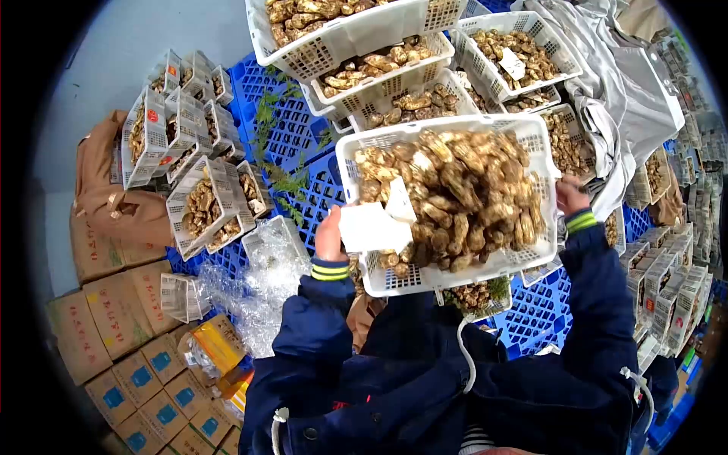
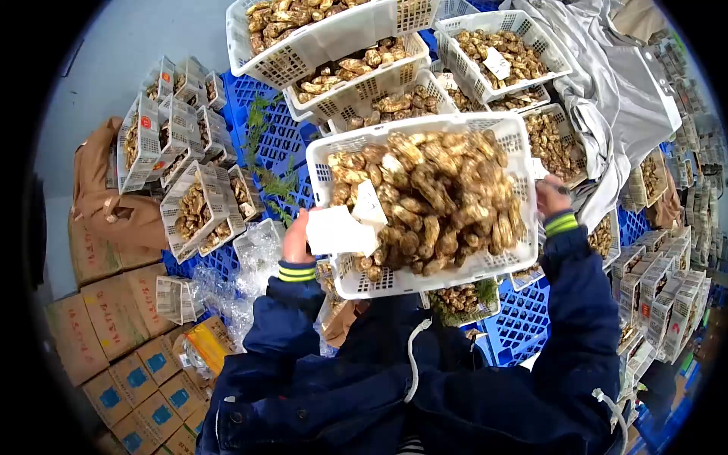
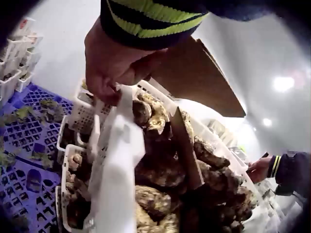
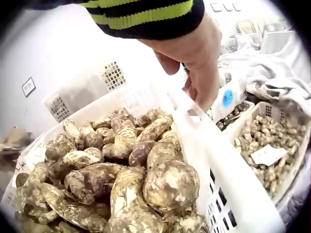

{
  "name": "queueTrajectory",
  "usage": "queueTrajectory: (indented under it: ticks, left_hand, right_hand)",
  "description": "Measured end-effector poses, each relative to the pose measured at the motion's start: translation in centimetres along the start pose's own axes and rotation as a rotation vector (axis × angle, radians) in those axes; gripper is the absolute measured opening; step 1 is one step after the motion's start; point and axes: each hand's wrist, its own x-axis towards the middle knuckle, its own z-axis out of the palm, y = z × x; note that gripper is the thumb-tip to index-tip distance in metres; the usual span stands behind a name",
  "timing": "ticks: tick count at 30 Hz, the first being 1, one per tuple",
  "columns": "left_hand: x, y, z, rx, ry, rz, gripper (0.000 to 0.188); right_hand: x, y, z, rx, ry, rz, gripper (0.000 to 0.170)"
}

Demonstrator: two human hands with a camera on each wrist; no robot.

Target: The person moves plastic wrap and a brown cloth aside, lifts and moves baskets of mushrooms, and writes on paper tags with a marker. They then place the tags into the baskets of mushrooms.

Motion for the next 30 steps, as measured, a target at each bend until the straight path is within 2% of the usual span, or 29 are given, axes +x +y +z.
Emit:
queueTrajectory:
  ticks: [2,4,5,8,10,11,12,14,16,18,20,21,22,23,24,26,27,28,29,30]
  left_hand:
    - [-3.9,-0.4,1.6,0.038,0.013,-0.039,0.042]
    - [-7.5,-1.5,3.3,-0.002,-0.005,-0.127,0.040]
    - [-8.6,-2.6,3.6,0.025,-0.074,-0.127,0.039]
    - [-10.6,-6.7,5.5,0.000,-0.118,-0.198,0.034]
    - [-11.6,-9.1,7.3,-0.036,-0.158,-0.316,0.032]
    - [-11.8,-10.8,7.7,0.020,-0.196,-0.350,0.035]
    - [-12.4,-11.7,8.5,0.047,-0.213,-0.371,0.035]
    - [-12.8,-15.2,8.5,-0.043,-0.283,-0.429,0.036]
    - [-13.8,-15.7,9.2,0.028,-0.317,-0.416,0.037]
    - [-14.4,-16.0,9.8,-0.078,-0.226,-0.487,0.032]
    - [-14.5,-15.8,9.3,-0.114,-0.228,-0.472,0.034]
    - [-14.5,-15.3,9.0,-0.080,-0.220,-0.446,0.034]
    - [-14.3,-14.7,8.6,-0.046,-0.213,-0.417,0.034]
    - [-14.3,-13.1,8.1,-0.096,-0.210,-0.379,0.035]
    - [-14.3,-11.2,7.6,-0.147,-0.209,-0.344,0.036]
    - [-13.7,-8.1,6.8,-0.033,-0.192,-0.149,0.041]
    - [-12.8,-6.7,6.1,-0.085,-0.187,-0.128,0.042]
    - [-11.8,-5.1,5.4,-0.134,-0.180,-0.106,0.042]
    - [-10.6,-3.5,4.9,-0.104,-0.167,-0.064,0.041]
    - [-9.3,-2.0,4.4,-0.076,-0.153,-0.022,0.041]
  right_hand:
    - [-5.4,3.1,-2.6,0.110,0.092,-0.021,0.010]
    - [-11.0,4.8,-5.0,0.214,0.203,0.051,0.011]
    - [-13.4,5.9,-6.5,0.236,0.278,0.069,0.011]
    - [-19.1,10.1,-13.5,0.283,0.436,0.072,0.012]
    - [-23.2,8.5,-12.0,0.202,0.752,0.183,0.013]
    - [-24.8,12.0,-17.4,0.241,0.688,0.156,0.029]
    - [-26.8,12.7,-18.5,0.250,0.708,0.138,0.023]
    - [-29.7,16.5,-24.3,0.368,0.384,0.025,0.019]
    - [-31.3,15.7,-23.7,0.263,0.669,0.142,0.023]
    - [-32.1,15.4,-24.3,0.260,0.661,0.108,0.024]
    - [-31.8,13.4,-23.1,0.215,0.563,0.032,0.025]
    - [-30.6,10.1,-18.7,0.217,0.711,0.002,0.023]
    - [-30.4,9.1,-17.6,0.176,0.715,0.025,0.022]
    - [-28.0,8.9,-20.3,0.206,0.495,-0.052,0.017]
    - [-26.3,4.9,-15.1,0.229,0.464,-0.053,0.011]
    - [-21.1,2.7,-14.5,0.146,0.369,-0.127,0.010]
    - [-18.7,0.0,-13.6,0.103,0.112,-0.078,0.013]
    - [-15.1,-0.2,-12.7,-0.230,0.120,-0.305,0.010]
    - [-12.7,-3.8,-6.6,0.051,0.321,-0.149,0.008]
    - [-10.4,-6.2,-3.2,0.036,0.372,-0.089,0.009]
